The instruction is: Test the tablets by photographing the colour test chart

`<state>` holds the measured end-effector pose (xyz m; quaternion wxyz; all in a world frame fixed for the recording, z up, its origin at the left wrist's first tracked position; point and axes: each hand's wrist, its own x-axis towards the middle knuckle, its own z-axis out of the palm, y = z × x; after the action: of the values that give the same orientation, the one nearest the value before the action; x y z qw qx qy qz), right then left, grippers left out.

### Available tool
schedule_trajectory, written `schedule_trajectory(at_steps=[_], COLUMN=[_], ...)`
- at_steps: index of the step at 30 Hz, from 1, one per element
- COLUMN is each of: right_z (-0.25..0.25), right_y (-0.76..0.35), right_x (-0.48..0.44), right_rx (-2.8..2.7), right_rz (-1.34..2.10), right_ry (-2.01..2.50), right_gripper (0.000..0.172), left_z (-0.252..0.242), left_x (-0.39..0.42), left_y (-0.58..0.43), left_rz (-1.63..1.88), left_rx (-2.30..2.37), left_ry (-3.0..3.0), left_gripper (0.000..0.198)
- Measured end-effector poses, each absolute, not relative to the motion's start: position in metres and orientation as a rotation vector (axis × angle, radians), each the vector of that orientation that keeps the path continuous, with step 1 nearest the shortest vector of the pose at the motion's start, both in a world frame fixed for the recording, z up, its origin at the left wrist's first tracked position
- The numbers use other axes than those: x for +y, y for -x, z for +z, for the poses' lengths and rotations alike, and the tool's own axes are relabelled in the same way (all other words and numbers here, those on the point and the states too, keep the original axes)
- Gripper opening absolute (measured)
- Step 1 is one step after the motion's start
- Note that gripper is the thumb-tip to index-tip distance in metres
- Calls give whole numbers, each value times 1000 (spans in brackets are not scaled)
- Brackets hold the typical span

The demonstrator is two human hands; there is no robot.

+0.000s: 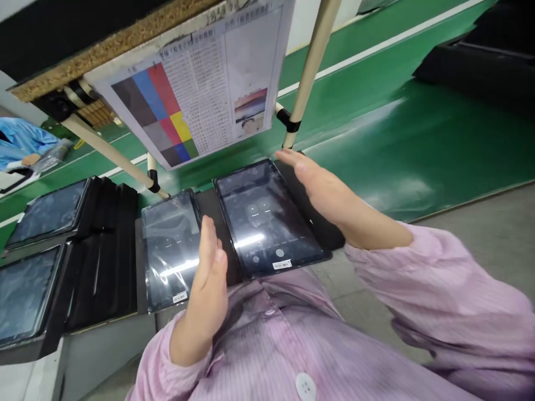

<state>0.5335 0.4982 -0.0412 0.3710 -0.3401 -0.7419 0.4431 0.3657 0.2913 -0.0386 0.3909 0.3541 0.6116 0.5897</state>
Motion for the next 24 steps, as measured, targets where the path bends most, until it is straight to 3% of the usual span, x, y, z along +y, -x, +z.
schedule_trajectory(at_steps=[4, 7, 11, 16, 24], right_z=[-34, -37, -40, -38, -42], right_y=[-536, -532, -536, -549, -565], right_x=[477, 469, 468, 463, 461], right_rx=[-2510, -2591, -2432, -2349, -2329], right_rz=[626, 397, 415, 440, 215], right_ry=[762, 703, 659, 798, 1082], right_gripper=[46, 48, 53, 53, 50], left_z=[-19, -8, -7, -20, -18], left_x=[256, 245, 249, 258, 253], left_y=[-331, -301, -274, -268, -268], left_rz=[1357, 1065, 615, 172, 636], left_rx=[1911, 2445, 2859, 2905, 2701], left_ry=[-1347, -1602, -1783, -1828, -2052], left_gripper=[49, 41, 35, 36, 35])
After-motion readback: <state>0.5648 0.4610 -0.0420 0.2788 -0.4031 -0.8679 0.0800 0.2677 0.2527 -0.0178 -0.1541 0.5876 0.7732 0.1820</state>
